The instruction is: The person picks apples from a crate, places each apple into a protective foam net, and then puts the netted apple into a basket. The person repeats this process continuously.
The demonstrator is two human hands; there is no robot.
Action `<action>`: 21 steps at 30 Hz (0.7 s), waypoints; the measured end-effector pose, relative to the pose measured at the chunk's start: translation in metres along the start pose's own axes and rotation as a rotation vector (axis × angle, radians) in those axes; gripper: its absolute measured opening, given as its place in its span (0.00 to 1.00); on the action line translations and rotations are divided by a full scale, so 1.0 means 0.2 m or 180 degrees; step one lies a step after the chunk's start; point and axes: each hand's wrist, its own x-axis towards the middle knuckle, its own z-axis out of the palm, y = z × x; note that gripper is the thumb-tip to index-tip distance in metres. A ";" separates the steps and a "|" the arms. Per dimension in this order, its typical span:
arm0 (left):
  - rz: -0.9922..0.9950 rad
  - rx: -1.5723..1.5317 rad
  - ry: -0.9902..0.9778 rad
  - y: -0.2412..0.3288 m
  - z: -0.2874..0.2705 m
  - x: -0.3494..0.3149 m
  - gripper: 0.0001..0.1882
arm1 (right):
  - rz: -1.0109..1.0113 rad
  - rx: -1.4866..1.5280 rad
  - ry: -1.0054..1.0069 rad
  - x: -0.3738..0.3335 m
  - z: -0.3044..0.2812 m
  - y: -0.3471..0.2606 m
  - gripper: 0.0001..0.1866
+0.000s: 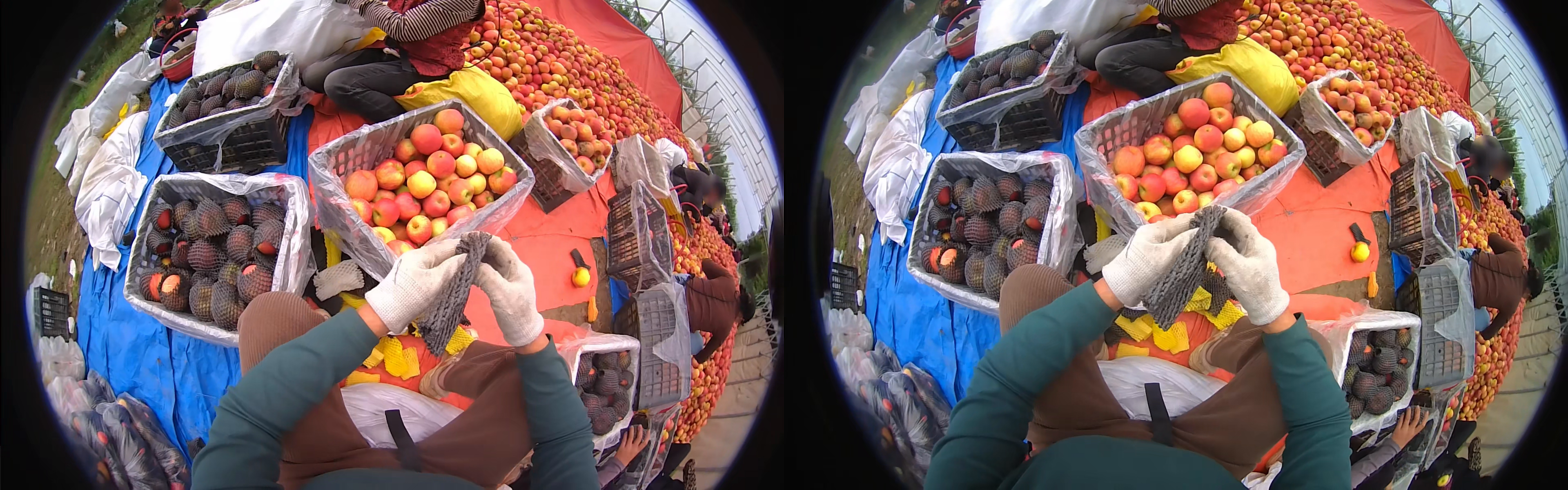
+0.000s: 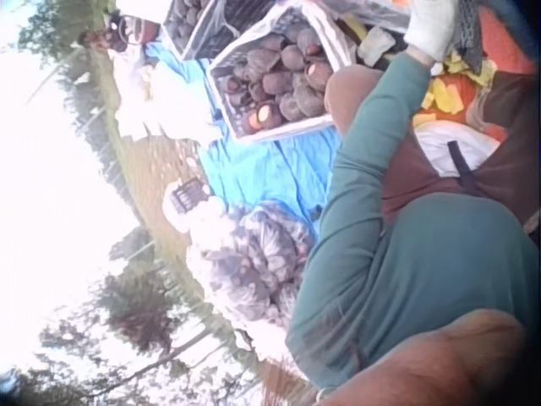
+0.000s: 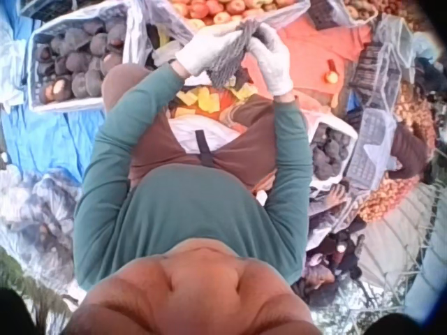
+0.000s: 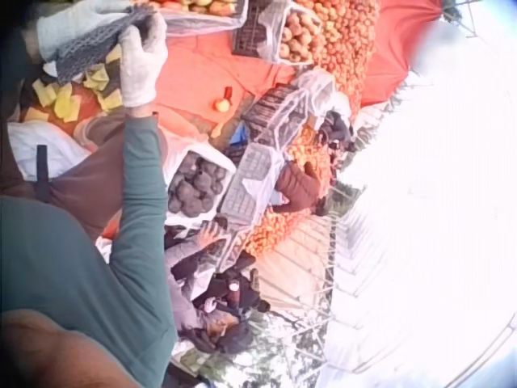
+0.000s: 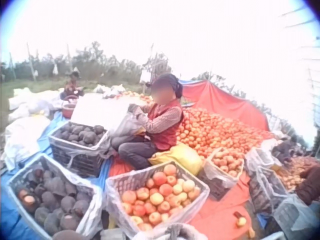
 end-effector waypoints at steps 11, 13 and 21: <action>0.1249 0.2259 0.0787 0.06 -0.08 0.10 0.10 | -0.0193 0.1032 0.0238 0.11 -0.04 0.09 0.11; 0.0560 0.0820 0.0832 0.07 -0.06 0.09 0.11 | -0.0527 0.1359 0.0342 0.12 -0.03 0.07 0.12; -0.0621 -0.2688 -0.1019 0.19 0.01 -0.07 0.14 | 0.0260 0.3075 0.0105 0.11 0.02 0.07 0.14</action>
